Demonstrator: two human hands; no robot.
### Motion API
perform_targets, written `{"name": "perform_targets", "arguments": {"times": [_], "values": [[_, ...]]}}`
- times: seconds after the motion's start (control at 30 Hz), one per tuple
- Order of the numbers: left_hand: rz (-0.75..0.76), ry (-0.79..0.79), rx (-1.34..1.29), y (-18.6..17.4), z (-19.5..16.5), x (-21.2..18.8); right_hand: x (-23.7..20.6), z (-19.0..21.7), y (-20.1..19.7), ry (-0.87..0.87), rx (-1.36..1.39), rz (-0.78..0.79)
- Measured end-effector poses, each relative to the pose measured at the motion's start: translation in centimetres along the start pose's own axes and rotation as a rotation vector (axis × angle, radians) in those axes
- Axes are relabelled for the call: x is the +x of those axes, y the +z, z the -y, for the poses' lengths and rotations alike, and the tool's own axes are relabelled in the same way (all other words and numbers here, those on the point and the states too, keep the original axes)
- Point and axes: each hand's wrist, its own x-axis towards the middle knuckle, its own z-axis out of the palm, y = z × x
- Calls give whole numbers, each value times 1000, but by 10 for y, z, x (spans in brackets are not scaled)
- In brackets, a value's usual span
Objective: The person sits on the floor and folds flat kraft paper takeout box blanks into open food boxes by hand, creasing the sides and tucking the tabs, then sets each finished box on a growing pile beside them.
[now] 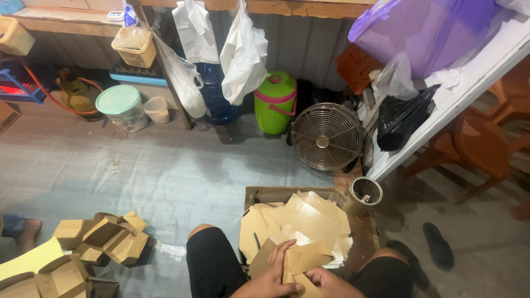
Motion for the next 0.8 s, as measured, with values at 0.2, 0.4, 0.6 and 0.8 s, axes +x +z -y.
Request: {"name": "perform_targets", "arguments": {"times": [0.2, 0.4, 0.6, 0.8], "values": [[91, -65, -17, -8, -13, -5, -1, 2, 6, 100, 11, -117], [22, 14, 131, -18, -14, -6, -6, 11, -2, -251, -155, 22], [-58, 115, 181, -12, 1, -9, -8, 12, 5, 9, -37, -10], [-29, 71, 137, -13, 7, -13, -1, 7, 9, 14, -17, -44]]}}
